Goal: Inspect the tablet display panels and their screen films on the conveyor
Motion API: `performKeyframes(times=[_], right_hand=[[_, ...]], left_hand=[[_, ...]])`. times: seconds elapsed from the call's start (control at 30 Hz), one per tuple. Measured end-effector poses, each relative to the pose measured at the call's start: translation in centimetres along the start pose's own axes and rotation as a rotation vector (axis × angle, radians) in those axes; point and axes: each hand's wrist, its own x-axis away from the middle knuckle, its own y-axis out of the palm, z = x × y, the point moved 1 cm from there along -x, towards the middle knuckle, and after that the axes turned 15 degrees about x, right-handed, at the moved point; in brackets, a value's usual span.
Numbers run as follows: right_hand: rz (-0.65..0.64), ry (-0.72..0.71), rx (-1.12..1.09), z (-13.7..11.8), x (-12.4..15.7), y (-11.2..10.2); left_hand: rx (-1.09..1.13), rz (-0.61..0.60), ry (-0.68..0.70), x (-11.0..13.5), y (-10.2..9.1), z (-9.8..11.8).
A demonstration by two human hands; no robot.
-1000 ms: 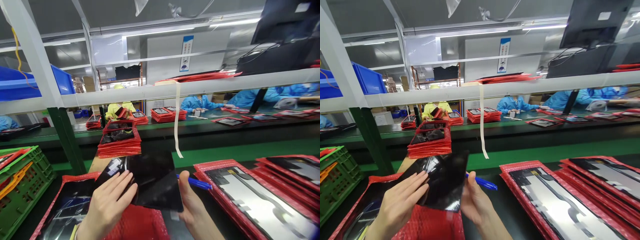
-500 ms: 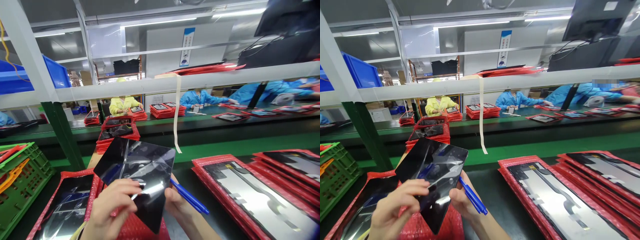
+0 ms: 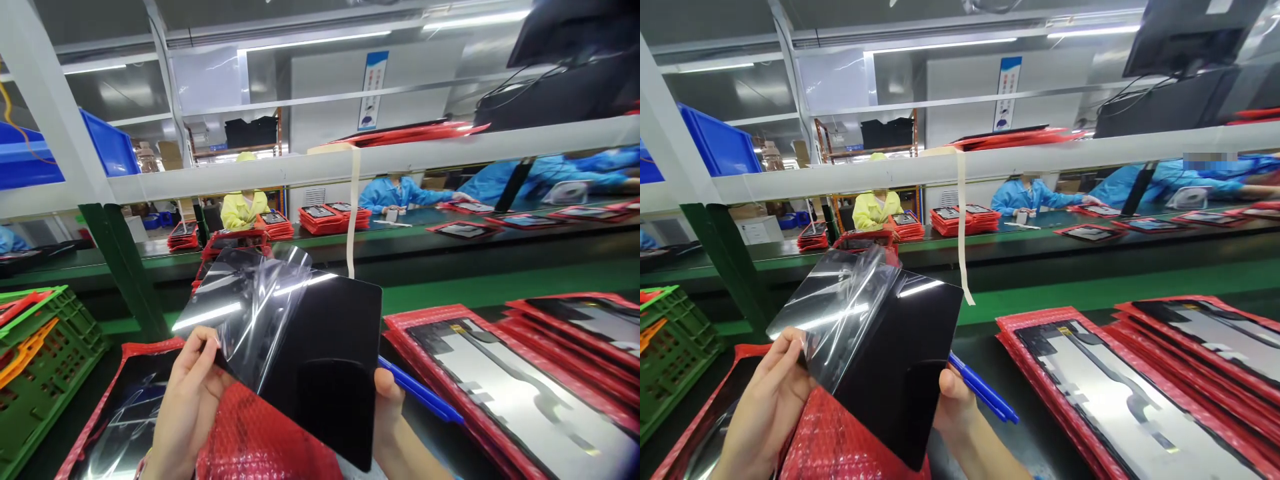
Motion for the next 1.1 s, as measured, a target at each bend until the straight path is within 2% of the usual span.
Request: performKeyframes(times=[0.07, 0.13, 0.2, 0.37, 0.47, 0.57, 0.77, 0.93, 1.1], right_hand=[[0.070, -0.021, -0.041, 0.0, -0.3, 0.4], [0.199, -0.036, -0.050, 0.0, -0.5, 0.9], [0.289, -0.032, -0.033, 0.0, -0.6, 1.6], [0.197, -0.124, 0.096, -0.2, 0.0, 3.5], [0.208, -0.094, 0.189, -0.2, 0.6, 3.9], [0.203, -0.115, 0.189, -0.2, 1.0, 3.9], [0.006, -0.127, 0.065, -0.1, 1.6, 3.5], [0.005, -0.103, -0.004, 0.1, 1.7, 3.7], [-0.083, -0.061, 0.069, -0.7, 1.1, 4.3]], left_hand=[[0.096, 0.068, 0.109, 0.1, 0.0, -0.1], [0.156, 0.119, 0.247, 0.4, -0.1, 0.0], [0.156, 0.108, 0.329, 0.9, -0.1, 0.2], [0.087, 0.035, 0.493, 2.2, 0.3, 0.6], [0.071, 0.025, 0.510, 2.6, 0.3, 0.6], [0.086, 0.054, 0.493, 2.2, -0.1, 0.7], [0.125, 0.151, 0.480, 0.5, -0.3, 1.7], [0.156, 0.208, 0.444, 0.2, -0.1, 2.0], [0.101, 0.239, 0.460, -0.2, -0.6, 2.1]])
